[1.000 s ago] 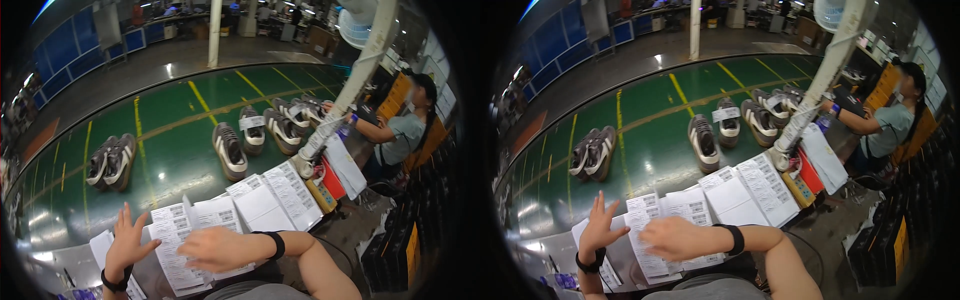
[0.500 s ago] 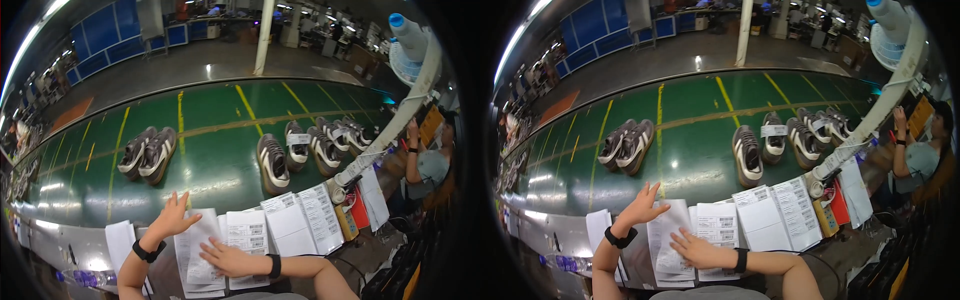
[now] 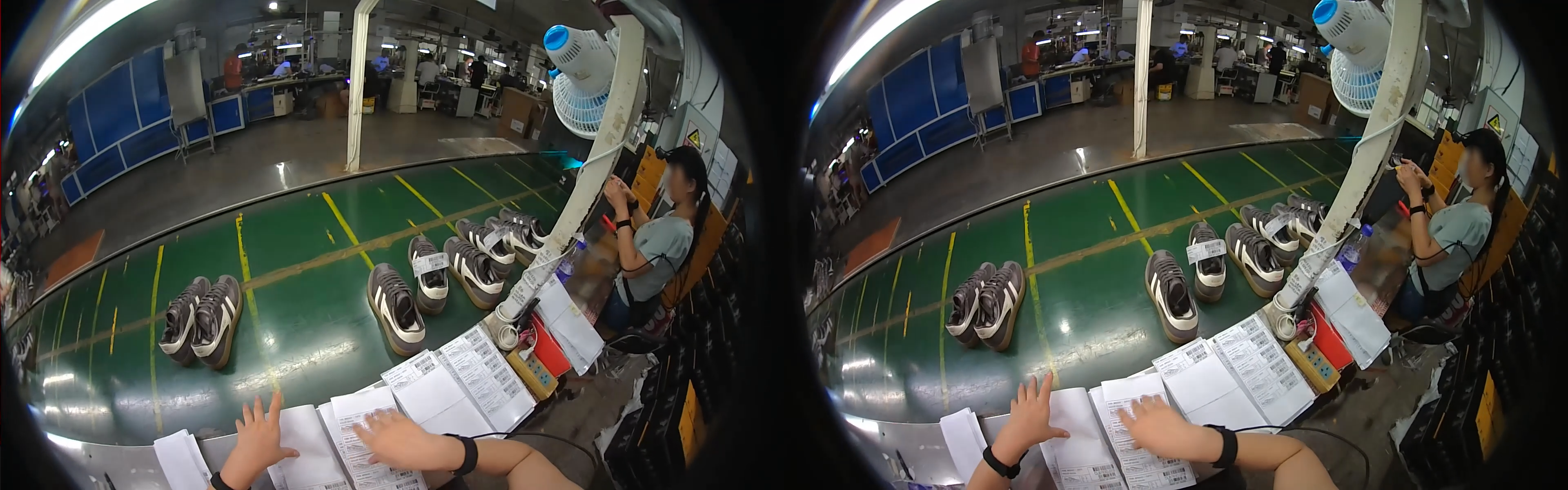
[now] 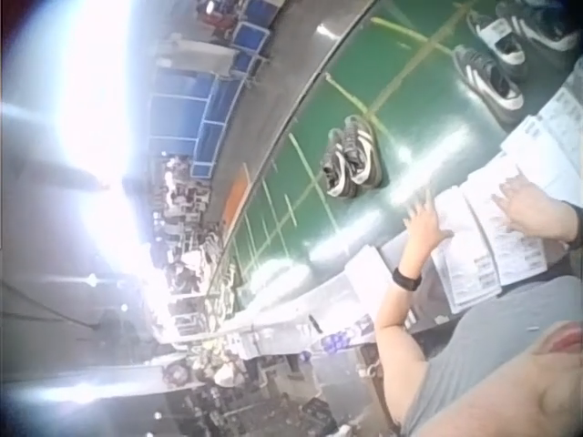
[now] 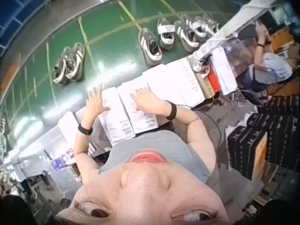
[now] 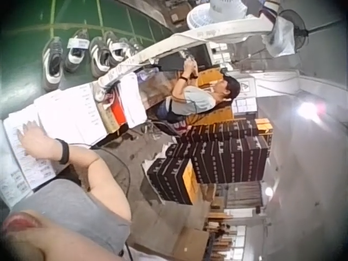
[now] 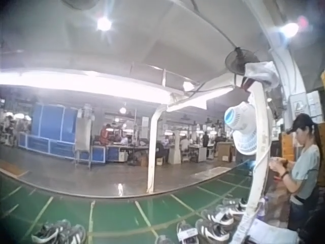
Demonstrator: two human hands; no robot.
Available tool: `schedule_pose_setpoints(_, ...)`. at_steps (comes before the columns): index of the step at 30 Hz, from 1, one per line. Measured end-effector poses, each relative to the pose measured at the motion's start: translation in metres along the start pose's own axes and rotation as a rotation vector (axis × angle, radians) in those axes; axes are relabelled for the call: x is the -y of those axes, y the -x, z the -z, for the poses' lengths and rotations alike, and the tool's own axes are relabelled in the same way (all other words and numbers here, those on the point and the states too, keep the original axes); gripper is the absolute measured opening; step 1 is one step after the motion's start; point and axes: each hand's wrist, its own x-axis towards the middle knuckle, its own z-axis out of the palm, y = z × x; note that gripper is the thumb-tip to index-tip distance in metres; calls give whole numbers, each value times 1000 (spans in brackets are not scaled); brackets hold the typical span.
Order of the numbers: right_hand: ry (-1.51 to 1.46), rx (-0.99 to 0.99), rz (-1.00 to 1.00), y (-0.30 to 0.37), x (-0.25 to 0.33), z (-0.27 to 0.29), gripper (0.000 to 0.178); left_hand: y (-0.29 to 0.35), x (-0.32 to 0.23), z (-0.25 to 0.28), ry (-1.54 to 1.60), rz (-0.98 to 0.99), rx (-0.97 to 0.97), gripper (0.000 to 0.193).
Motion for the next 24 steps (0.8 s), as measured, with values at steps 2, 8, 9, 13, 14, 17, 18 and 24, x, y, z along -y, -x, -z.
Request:
schedule_pose_setpoints(2, 45, 84, -110, -3, -11, -2, 69, 3, 3, 1, -41, -61, -18, 109)
schedule_pose_setpoints(8, 449, 34, -139, -5, -2, -45, 53, 1, 8, 22, 51, -118, 77, 104)
schedule_pose_setpoints(9, 437, 4, -141, -6, -2, -45, 51, -5, 17, 28, 207, -130, -1, 104)
schedule_pose_setpoints(13, 356, -2, -162, -8, -1, -48, 46, -44, 54, 49, 162, -80, -449, 103)
schedule_pose_setpoints(14, 353, 1, -164, -8, -1, -50, 46, -57, 64, 54, 78, -17, -506, 102)
schedule_pose_setpoints(17, 369, -70, -130, -8, -3, -52, 43, -101, 108, 42, -126, 116, -623, 85)
schedule_pose_setpoints(18, 338, -58, -127, -8, -2, -48, 43, -111, 124, 39, -129, 118, -619, 85)
schedule_pose_setpoints(24, 318, -89, -139, -2, -3, -51, 42, -130, 111, 45, 124, 109, -645, 29)
